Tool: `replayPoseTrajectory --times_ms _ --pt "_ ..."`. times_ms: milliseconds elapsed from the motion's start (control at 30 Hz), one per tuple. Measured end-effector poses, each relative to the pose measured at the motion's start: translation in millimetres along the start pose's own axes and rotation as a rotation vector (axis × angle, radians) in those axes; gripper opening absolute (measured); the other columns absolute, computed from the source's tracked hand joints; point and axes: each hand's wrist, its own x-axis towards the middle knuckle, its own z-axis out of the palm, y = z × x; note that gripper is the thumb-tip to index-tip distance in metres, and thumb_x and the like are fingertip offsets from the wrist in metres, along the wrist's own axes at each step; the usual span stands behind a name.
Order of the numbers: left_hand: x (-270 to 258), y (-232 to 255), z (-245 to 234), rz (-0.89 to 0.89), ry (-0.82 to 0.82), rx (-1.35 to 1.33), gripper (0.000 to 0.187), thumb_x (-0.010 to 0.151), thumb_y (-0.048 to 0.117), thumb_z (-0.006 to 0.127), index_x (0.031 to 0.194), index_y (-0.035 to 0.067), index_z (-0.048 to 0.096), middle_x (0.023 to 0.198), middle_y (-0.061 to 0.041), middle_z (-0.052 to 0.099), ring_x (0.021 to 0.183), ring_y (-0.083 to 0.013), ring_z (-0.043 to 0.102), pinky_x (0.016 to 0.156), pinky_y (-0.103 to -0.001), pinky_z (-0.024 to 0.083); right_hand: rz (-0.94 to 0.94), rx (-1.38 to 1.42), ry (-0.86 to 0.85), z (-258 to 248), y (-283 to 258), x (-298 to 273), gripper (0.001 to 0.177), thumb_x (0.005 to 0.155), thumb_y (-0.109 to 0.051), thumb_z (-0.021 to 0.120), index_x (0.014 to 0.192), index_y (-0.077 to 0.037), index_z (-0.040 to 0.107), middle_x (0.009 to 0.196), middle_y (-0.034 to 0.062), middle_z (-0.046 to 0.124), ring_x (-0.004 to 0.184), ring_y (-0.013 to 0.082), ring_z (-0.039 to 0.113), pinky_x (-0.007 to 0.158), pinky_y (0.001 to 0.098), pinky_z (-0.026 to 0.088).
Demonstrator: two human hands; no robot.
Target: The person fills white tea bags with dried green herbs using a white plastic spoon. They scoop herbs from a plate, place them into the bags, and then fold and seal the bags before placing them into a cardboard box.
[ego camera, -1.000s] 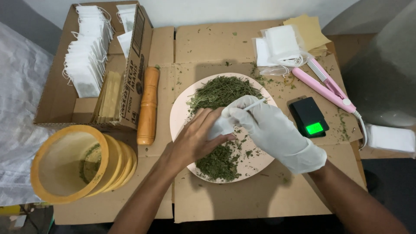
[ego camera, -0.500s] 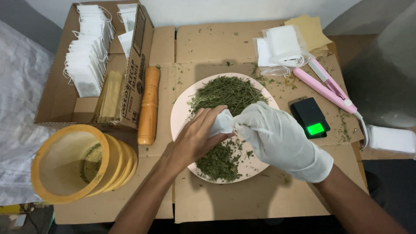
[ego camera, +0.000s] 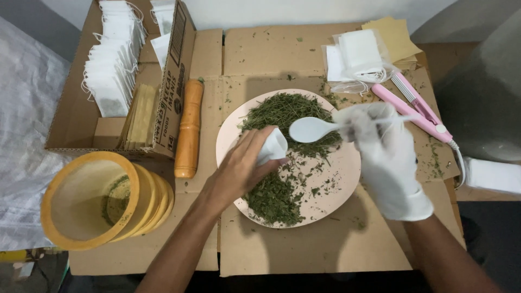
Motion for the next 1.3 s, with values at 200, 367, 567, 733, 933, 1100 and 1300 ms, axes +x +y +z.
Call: replayPoseTrajectory --times_ms 200,367,567,733,933,1100,1300 --pt "8 15 -31 -0.017 -0.003 0.063 0.063 0.102 0.040 0.078 0.148 0.001 0.060 0.107 -0.020 0.070 0.105 -0.0364 0.072 0.089 -0.050 0.063 0.324 0.216 -0.169 -5 25 7 0.016 0.106 -0.017 0.073 0.105 -0.004 0.081 0.084 0.0170 0.079 0.076 0.0205 0.070 0.068 0.0284 0.052" --pt "3 10 -27 -0.015 0.004 0.099 0.062 0.104 0.046 0.072 0.143 0.000 0.062 0.103 -0.019 0.067 0.102 -0.0380 0.070 0.086 -0.051 0.061 0.356 0.139 -0.284 -8 41 7 0.021 0.107 -0.015 0.071 0.099 -0.002 0.084 0.081 0.0164 0.079 0.077 0.0185 0.062 0.069 0.0301 0.052" --pt "4 2 -25 0.000 0.006 0.159 0.058 0.104 0.047 0.073 0.138 0.001 0.064 0.099 -0.015 0.062 0.097 -0.0363 0.067 0.084 -0.049 0.058 0.420 -0.014 -0.356 -10 44 14 0.023 0.108 -0.018 0.070 0.098 -0.007 0.087 0.079 0.0125 0.081 0.075 0.0175 0.064 0.071 0.0294 0.052" --pt "-2 -13 -16 0.006 -0.002 0.170 0.054 0.103 0.043 0.075 0.137 0.002 0.067 0.098 -0.012 0.059 0.094 -0.0311 0.062 0.082 -0.045 0.056 0.437 -0.050 -0.451 -2 54 9 0.019 0.104 -0.016 0.074 0.095 -0.006 0.088 0.084 0.0143 0.084 0.077 0.0226 0.073 0.076 0.0346 0.060" --pt "1 -4 -20 -0.042 -0.031 0.139 0.056 0.101 0.044 0.077 0.138 0.003 0.068 0.097 -0.011 0.059 0.092 -0.0308 0.061 0.084 -0.046 0.055 0.480 0.080 -0.556 14 40 6 0.025 0.107 -0.019 0.067 0.101 -0.007 0.087 0.087 0.0114 0.086 0.081 0.0177 0.075 0.071 0.0300 0.056" --pt "-2 -9 -18 -0.034 -0.034 0.157 0.057 0.100 0.044 0.078 0.139 0.005 0.066 0.097 -0.011 0.057 0.092 -0.0339 0.061 0.087 -0.048 0.055 0.433 0.143 -0.530 5 51 9 0.024 0.106 -0.019 0.070 0.106 -0.002 0.087 0.094 0.0156 0.086 0.087 0.0219 0.075 0.074 0.0320 0.057" --pt "-1 -4 -20 -0.012 -0.033 0.156 0.057 0.100 0.045 0.077 0.138 0.004 0.066 0.096 -0.010 0.057 0.092 -0.0309 0.060 0.087 -0.045 0.054 0.328 0.254 -0.392 3 73 4 0.020 0.106 -0.013 0.071 0.101 0.000 0.085 0.085 0.0159 0.083 0.075 0.0203 0.074 0.064 0.0289 0.057"
